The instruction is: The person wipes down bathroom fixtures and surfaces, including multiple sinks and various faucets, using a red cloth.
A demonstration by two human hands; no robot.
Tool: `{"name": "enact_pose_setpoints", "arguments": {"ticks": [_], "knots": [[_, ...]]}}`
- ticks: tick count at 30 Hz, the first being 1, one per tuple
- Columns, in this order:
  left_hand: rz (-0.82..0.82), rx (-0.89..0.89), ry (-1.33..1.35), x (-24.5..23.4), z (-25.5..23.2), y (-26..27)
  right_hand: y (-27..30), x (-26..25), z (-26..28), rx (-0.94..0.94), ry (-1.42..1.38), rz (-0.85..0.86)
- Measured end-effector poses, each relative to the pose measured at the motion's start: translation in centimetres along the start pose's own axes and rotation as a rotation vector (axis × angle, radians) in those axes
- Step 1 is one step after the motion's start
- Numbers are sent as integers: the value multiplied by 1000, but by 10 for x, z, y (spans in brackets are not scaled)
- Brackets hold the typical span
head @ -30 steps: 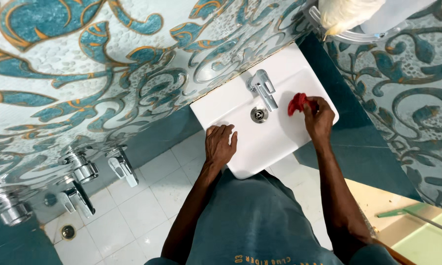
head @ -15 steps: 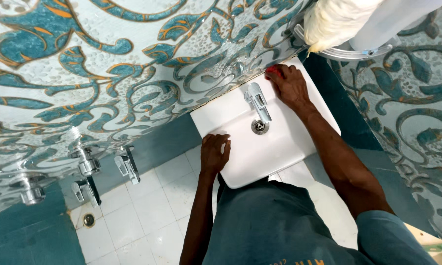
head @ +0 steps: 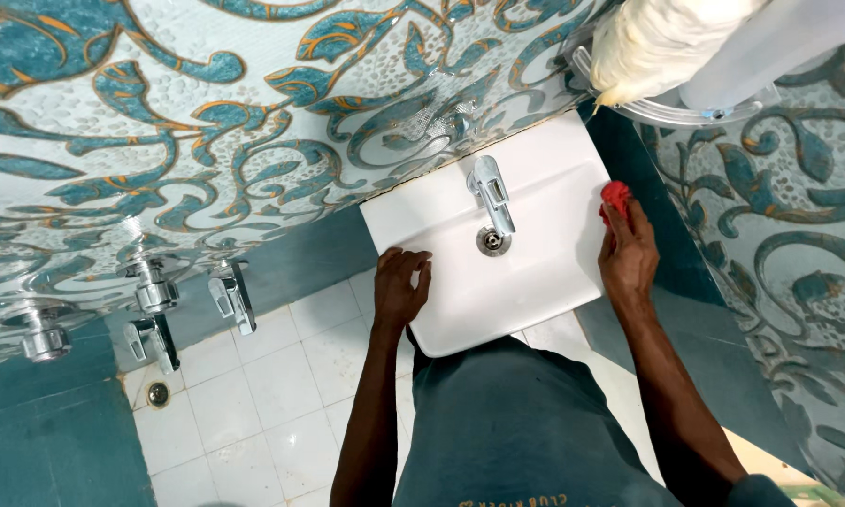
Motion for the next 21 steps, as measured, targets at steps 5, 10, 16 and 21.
{"name": "enact_pose_setpoints", "arguments": {"ticks": [5,10,16,21], "knots": [[-2,16,28,-1,1,0,39,-9,31,-63,1,110],[10,-44,97,2,6,2,56,24,100,85,-652,394],[-177,67,-57,-8,11,12,14,77,193,-181,-532,237],[-149,21,-9,-7,21,16,-40,146,222,86,-608,2]]}}
Point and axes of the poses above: each hand's wrist, its own y-axis away from the middle knuckle, its own x-axis out of the palm, z = x × y, the point moved 2 cm from there along -y, towards the middle knuckle, and after that the axes turned 5 degrees about -x, right-handed, at the moved point
